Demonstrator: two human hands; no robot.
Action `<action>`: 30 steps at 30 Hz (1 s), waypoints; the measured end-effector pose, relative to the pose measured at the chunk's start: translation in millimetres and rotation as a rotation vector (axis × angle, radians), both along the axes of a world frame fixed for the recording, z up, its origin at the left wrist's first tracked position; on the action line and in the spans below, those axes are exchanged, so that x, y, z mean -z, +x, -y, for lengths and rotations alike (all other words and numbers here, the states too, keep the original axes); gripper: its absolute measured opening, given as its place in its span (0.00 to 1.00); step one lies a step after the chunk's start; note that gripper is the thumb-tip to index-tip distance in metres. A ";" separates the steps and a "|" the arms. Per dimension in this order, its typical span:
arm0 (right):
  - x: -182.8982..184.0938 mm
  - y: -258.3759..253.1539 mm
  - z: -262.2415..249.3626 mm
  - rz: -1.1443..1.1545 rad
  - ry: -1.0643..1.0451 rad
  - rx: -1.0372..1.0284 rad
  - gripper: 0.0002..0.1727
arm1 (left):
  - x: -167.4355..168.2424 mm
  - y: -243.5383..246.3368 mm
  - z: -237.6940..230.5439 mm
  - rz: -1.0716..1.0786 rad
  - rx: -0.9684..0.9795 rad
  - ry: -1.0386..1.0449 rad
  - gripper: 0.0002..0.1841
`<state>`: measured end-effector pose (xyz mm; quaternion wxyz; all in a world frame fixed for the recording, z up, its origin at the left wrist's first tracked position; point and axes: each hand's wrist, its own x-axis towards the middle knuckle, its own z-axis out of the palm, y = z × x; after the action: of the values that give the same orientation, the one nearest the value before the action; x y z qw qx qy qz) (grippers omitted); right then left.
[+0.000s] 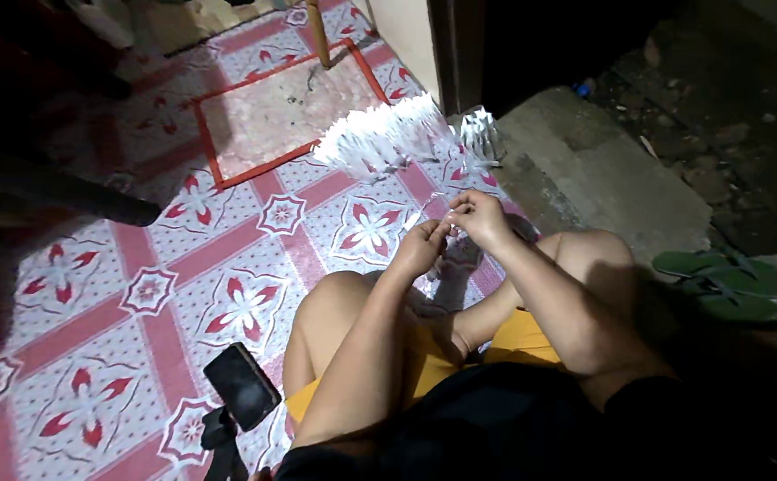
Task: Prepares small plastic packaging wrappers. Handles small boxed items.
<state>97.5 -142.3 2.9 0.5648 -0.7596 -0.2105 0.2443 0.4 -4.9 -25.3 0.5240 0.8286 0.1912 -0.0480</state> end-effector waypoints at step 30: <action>74.8 35.5 30.2 0.134 -0.957 -0.003 0.37 | -14.2 -5.3 -12.4 -0.090 -0.140 0.005 0.20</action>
<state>133.0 -172.5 -71.9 0.1367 -0.9479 -0.1116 0.2653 -4.9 7.5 -11.1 0.5149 0.8114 0.2724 -0.0481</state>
